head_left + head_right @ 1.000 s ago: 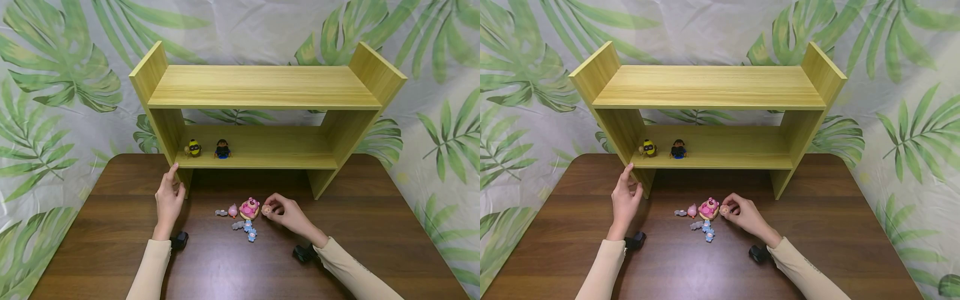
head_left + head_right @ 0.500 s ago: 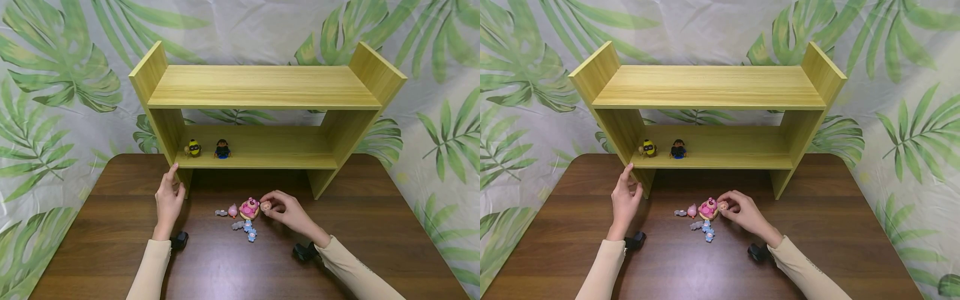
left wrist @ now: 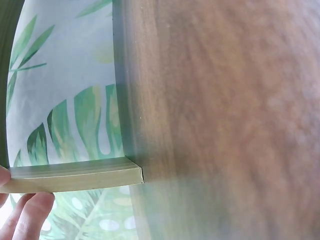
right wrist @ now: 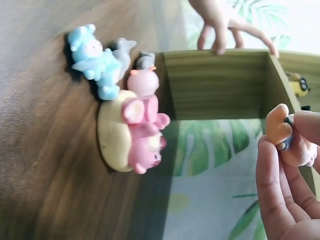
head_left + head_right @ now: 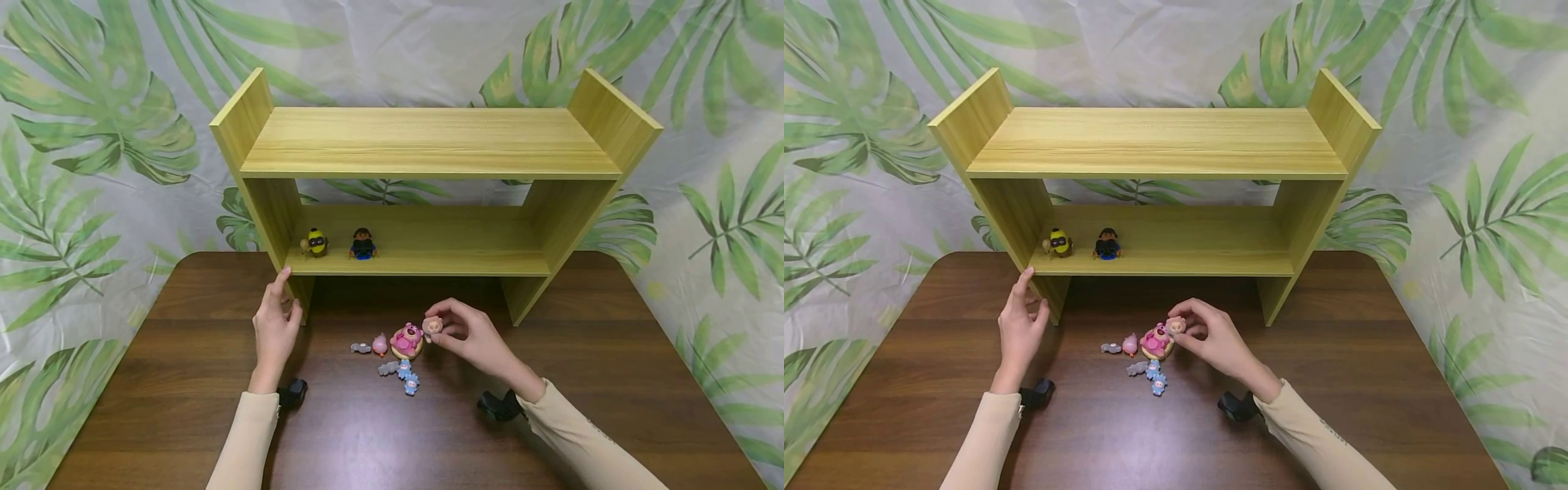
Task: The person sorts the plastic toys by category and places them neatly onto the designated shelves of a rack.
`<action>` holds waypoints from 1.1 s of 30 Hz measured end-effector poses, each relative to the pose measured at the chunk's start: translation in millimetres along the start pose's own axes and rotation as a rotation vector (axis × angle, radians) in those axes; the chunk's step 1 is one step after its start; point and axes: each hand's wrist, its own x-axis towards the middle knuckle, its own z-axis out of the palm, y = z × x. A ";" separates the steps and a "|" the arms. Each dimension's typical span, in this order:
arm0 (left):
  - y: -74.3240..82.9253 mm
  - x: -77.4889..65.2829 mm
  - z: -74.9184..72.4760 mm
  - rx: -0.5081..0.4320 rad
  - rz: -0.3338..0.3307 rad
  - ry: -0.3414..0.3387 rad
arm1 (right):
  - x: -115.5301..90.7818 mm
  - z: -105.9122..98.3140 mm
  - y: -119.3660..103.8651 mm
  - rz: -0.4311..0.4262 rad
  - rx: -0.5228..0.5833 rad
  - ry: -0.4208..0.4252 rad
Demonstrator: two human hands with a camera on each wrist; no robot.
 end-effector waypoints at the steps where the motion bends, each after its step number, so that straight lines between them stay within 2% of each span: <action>1: -0.1 0.0 0.1 0.000 -0.001 0.000 | 0.8 -0.5 -2.0 0.004 0.005 0.000; 17: 0.4 -0.1 0.1 -0.004 -0.006 0.008 | 14.2 -4.3 -19.1 -0.063 0.020 0.049; 22: 1.0 0.0 0.1 -0.006 -0.004 0.010 | 18.8 -4.2 -34.1 -0.065 0.024 0.056; 25: 1.1 0.1 -0.1 -0.006 -0.004 0.009 | 22.0 -4.5 -35.9 -0.086 0.029 0.063; 27: 0.4 -0.3 0.2 -0.006 -0.005 0.010 | 24.5 -4.9 -28.6 -0.103 0.037 0.071; 33: -0.2 -0.6 0.5 -0.003 -0.002 0.013 | 32.8 -5.8 -33.2 -0.125 0.056 0.087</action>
